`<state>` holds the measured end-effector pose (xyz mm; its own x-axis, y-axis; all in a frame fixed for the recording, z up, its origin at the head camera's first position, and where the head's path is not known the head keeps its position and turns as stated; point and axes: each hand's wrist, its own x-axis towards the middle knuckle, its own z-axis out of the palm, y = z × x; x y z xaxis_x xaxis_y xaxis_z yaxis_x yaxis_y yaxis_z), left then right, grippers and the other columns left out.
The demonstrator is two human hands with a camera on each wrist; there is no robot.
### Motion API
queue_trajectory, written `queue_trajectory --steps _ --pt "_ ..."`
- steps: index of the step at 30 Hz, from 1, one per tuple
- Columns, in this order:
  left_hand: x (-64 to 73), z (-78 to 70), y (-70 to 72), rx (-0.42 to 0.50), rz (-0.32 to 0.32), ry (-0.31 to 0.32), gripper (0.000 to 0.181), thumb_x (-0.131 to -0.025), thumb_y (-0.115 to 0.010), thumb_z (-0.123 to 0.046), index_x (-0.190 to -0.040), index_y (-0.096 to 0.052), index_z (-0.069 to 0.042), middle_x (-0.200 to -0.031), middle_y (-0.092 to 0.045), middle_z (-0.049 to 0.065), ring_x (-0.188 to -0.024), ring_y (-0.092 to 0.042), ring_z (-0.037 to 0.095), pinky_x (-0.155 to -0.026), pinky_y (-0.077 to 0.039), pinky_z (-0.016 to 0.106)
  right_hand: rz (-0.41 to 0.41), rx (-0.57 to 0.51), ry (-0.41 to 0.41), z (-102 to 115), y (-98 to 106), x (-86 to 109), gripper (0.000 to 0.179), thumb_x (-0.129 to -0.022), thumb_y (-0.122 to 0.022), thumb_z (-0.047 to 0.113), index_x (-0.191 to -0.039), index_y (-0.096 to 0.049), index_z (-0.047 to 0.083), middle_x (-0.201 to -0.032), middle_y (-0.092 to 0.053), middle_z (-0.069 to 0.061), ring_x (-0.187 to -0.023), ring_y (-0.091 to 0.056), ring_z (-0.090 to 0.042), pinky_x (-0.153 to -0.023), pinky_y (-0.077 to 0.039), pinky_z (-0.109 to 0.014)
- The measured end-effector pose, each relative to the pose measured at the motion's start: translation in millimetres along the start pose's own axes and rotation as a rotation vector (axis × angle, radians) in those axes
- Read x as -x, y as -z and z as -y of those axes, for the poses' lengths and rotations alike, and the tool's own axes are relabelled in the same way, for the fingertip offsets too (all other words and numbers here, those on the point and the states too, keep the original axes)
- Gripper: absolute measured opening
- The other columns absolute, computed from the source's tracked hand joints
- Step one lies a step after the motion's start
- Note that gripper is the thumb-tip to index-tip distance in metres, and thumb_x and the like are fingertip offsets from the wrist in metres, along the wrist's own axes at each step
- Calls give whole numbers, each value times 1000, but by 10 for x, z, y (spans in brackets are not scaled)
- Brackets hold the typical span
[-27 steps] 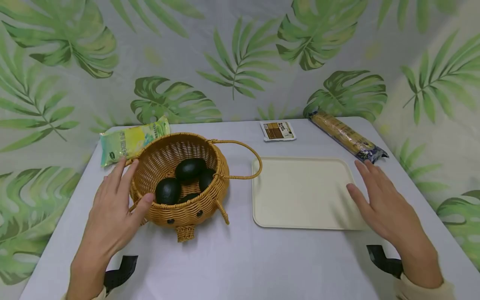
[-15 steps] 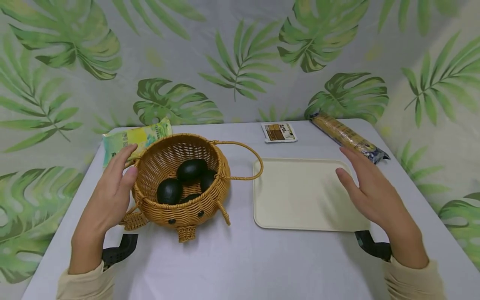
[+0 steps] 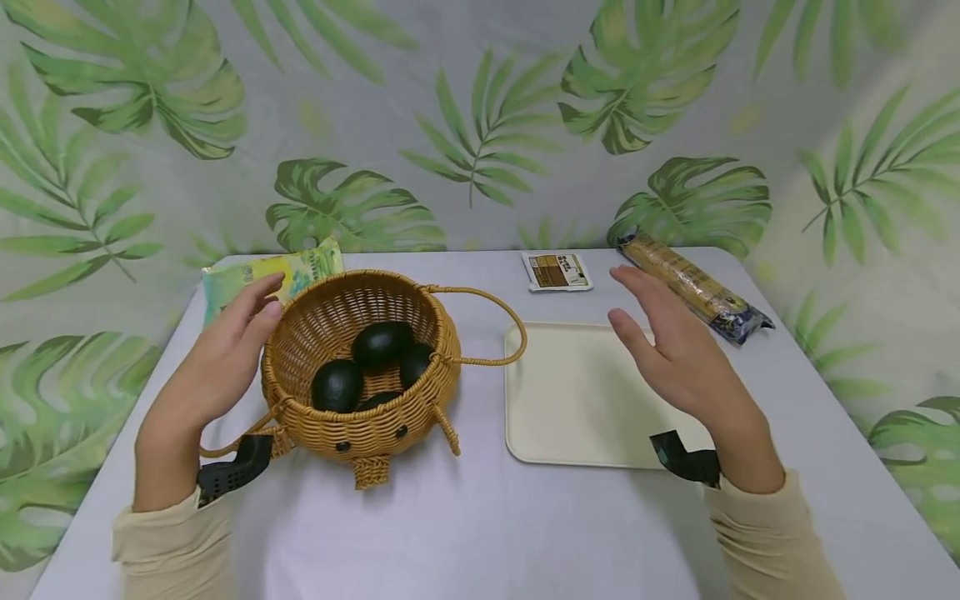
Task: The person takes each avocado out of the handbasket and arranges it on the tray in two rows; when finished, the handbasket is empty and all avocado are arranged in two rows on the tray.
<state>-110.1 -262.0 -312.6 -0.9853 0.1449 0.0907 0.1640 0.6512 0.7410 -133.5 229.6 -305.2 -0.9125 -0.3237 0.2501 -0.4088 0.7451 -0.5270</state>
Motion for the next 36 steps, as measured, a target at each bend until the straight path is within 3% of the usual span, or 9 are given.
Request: queue_trajectory --steps 4,10,15,19,22,26,32,34,36 --pt "-67 19 -70 -36 39 25 66 -112 -32 -46 -167 -14 -14 -165 -25 28 -149 -26 53 -110 -27 76 12 11 15 90 -105 -110 57 -110 -45 41 -162 -33 21 -168 -31 -5 -156 -27 -30 -121 -27 -61" --pt "-60 50 -136 -106 4 39 73 -109 -42 -52 -166 -18 -14 -169 -21 23 -152 -21 51 -112 -25 76 36 -13 70 220 -281 -256 56 -111 -44 43 -161 -36 17 -165 -36 -5 -153 -33 -29 -120 -31 -57" --pt "-124 148 -254 -99 -31 -35 68 -108 -49 -46 -164 -28 -13 -169 -22 19 -155 -19 46 -117 -21 72 28 -69 131 327 -466 -340 54 -111 -46 39 -158 -40 15 -159 -44 -3 -140 -48 -28 -114 -41 -51" --pt "-140 242 -294 -62 -63 -103 65 -109 -51 -37 -164 -28 -11 -169 -22 20 -156 -17 45 -120 -17 70 50 -87 163 425 -604 -413 53 -111 -47 39 -158 -40 16 -159 -45 -3 -139 -50 -27 -113 -42 -49" --pt "-119 299 -275 -50 -49 -89 72 -106 -57 -38 -166 -22 -18 -171 -18 15 -157 -14 43 -119 -18 73 76 -96 181 507 -675 -458 53 -110 -46 40 -158 -41 17 -159 -45 -2 -140 -49 -25 -114 -41 -50" --pt "-65 318 -226 -69 -17 -21 89 -97 -69 -44 -167 -15 -31 -174 -12 7 -159 -10 40 -116 -18 77 112 -101 212 608 -726 -504 53 -110 -44 44 -157 -43 17 -159 -45 1 -146 -44 -21 -118 -38 -47" --pt "-63 331 -266 -93 -31 -85 94 -95 -72 -40 -167 -16 -19 -173 -13 14 -159 -5 43 -122 -5 71 152 -73 260 712 -779 -571 54 -111 -41 47 -156 -44 18 -158 -46 2 -148 -40 -16 -120 -36 -44" --pt "-78 329 -288 -101 -41 -97 94 -95 -72 -40 -167 -16 -16 -173 -13 15 -158 -6 45 -121 -6 72 160 -57 271 745 -787 -588 54 -111 -40 47 -156 -44 19 -158 -46 2 -148 -40 -16 -120 -36 -44" --pt "-81 311 -295 -115 -32 -69 97 -95 -70 -43 -168 -12 -16 -173 -10 15 -158 -6 45 -118 -10 76 163 -39 290 785 -791 -604 54 -111 -40 48 -156 -44 19 -158 -46 2 -148 -40 -17 -121 -36 -45"
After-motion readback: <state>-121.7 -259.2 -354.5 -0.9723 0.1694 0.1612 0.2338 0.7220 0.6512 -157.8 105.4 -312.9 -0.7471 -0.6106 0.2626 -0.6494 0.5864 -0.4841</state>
